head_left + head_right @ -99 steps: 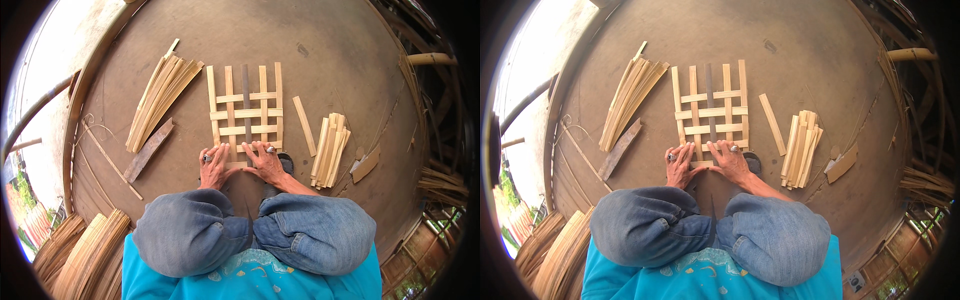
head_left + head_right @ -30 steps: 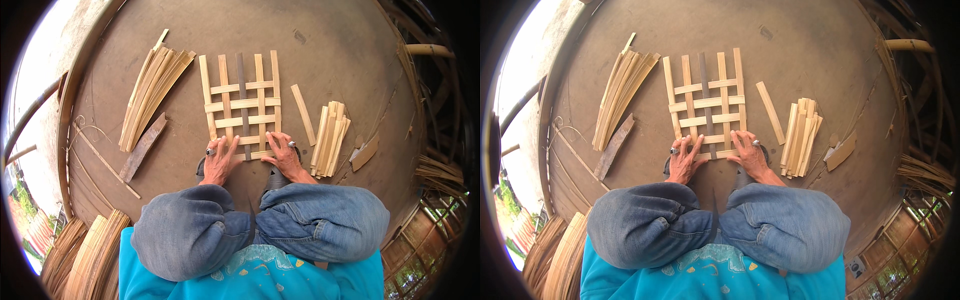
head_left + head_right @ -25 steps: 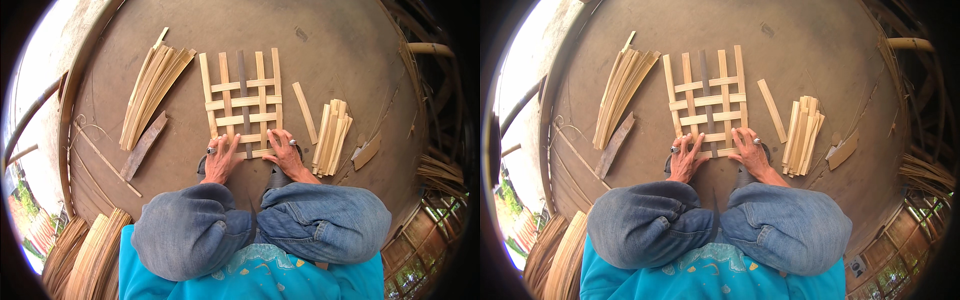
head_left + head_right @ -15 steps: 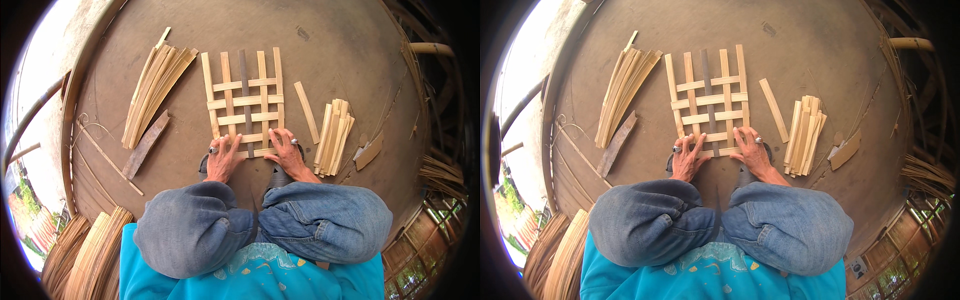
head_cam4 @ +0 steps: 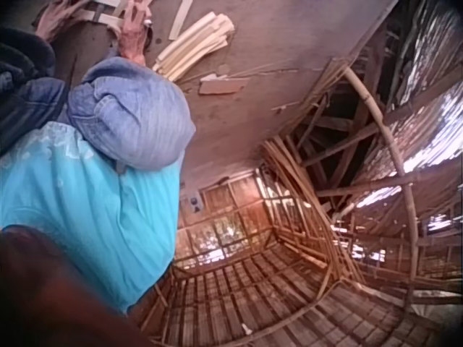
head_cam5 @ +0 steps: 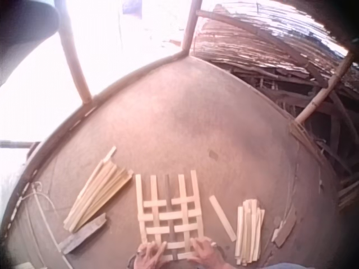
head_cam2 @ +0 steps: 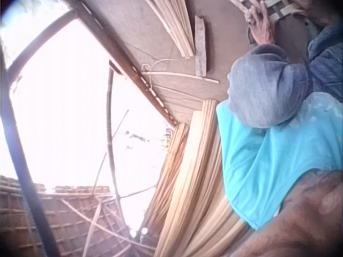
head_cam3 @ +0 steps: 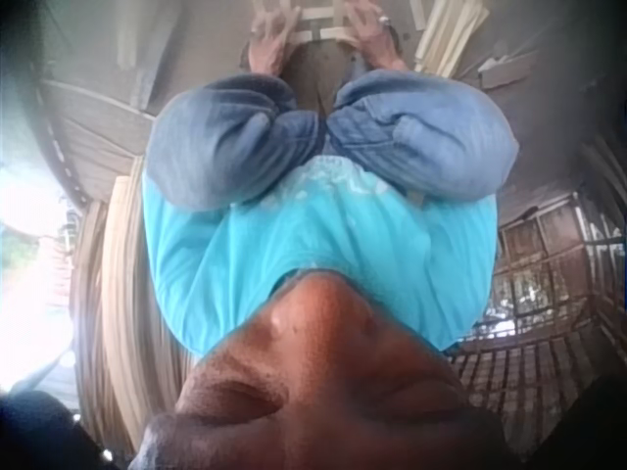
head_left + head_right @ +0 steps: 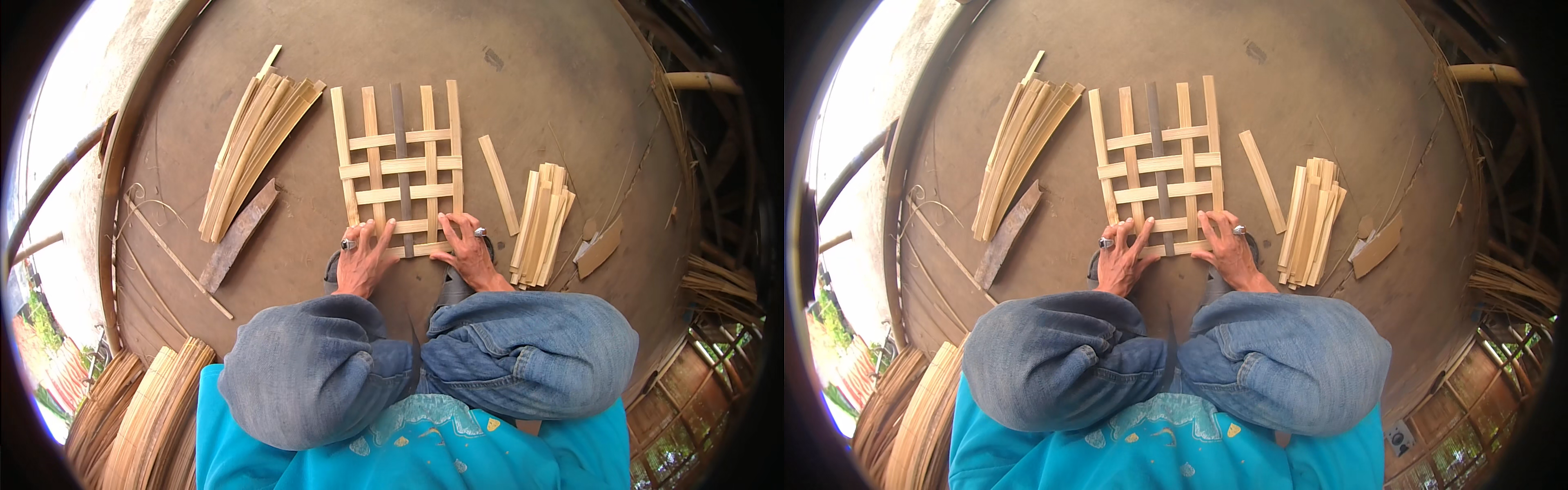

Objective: The person weaves thin bamboo strips into a square lattice pattern on the floor. They interlace the strips by hand and occasionally use a wooden mallet to tap the weave flat.

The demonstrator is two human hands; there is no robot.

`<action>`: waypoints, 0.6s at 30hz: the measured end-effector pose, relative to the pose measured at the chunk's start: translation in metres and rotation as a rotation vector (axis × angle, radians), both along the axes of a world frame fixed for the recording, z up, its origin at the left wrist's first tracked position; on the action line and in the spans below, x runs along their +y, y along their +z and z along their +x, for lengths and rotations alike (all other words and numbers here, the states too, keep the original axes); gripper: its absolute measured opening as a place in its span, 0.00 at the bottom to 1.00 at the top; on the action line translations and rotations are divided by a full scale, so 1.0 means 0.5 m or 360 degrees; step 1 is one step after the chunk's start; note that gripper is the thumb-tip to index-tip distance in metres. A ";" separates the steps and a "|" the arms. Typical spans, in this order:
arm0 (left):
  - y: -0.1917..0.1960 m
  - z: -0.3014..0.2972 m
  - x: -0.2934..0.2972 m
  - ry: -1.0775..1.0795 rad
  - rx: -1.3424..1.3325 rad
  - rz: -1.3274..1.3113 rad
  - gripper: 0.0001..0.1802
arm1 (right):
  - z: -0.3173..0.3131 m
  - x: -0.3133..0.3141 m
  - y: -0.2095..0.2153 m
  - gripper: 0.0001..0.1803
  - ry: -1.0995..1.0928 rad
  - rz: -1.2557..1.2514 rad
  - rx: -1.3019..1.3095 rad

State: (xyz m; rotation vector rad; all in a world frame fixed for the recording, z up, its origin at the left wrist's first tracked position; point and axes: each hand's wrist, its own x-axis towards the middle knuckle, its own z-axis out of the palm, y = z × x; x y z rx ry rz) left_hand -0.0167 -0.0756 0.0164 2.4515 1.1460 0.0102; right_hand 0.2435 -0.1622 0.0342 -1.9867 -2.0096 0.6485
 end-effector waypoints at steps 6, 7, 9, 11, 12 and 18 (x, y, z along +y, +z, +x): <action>0.001 0.002 -0.005 0.0010 -0.0006 -0.0016 0.50 | 0.002 0.004 0.005 0.53 0.0006 0.0004 -0.0022; 0.000 0.001 -0.005 0.0011 -0.0004 -0.0017 0.50 | 0.002 0.004 0.005 0.53 0.0007 0.0000 -0.0022; -0.002 0.000 -0.004 -0.0002 -0.0022 0.0003 0.50 | 0.002 0.007 0.006 0.53 0.0006 -0.0016 -0.0018; -0.002 -0.002 -0.003 0.0008 -0.0043 0.0014 0.50 | 0.000 0.008 0.011 0.53 0.0007 -0.0039 -0.0008; 0.006 -0.001 -0.004 0.0015 -0.0059 0.0008 0.50 | -0.001 0.007 0.012 0.53 0.0006 -0.0034 -0.0001; 0.029 -0.019 0.013 0.0095 -0.0415 -0.0036 0.49 | -0.011 0.000 0.023 0.52 -0.0149 0.0098 0.0022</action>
